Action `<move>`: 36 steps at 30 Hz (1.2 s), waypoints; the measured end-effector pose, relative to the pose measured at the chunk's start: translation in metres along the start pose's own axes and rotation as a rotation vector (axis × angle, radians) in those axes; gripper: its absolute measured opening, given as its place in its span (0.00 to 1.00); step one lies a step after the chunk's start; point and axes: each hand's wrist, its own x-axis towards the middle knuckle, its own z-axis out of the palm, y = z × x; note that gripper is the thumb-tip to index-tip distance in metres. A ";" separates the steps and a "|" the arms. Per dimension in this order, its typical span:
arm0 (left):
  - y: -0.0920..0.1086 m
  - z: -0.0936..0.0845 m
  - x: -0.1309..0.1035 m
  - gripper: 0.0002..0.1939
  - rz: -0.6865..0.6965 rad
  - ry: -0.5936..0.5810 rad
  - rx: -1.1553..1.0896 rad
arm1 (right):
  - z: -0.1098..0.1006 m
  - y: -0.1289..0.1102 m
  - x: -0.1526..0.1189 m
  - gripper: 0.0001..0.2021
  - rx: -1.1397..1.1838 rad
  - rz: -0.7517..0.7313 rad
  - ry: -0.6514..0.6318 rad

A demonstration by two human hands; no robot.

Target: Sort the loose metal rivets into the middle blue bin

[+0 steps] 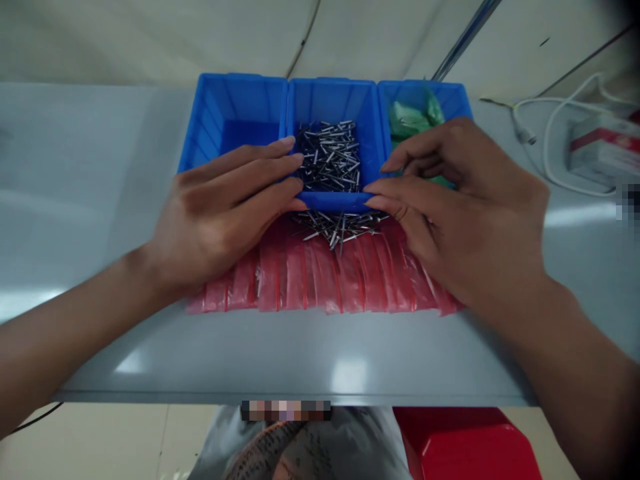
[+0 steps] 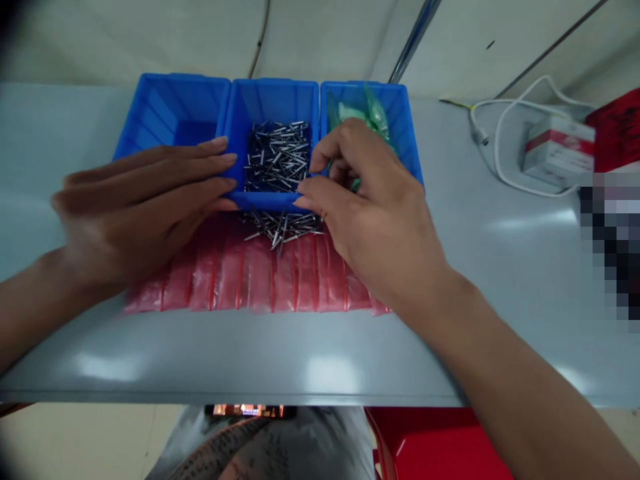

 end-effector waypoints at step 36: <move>0.011 0.002 0.000 0.19 0.019 0.000 0.074 | 0.007 -0.024 -0.008 0.16 -0.034 -0.477 -0.295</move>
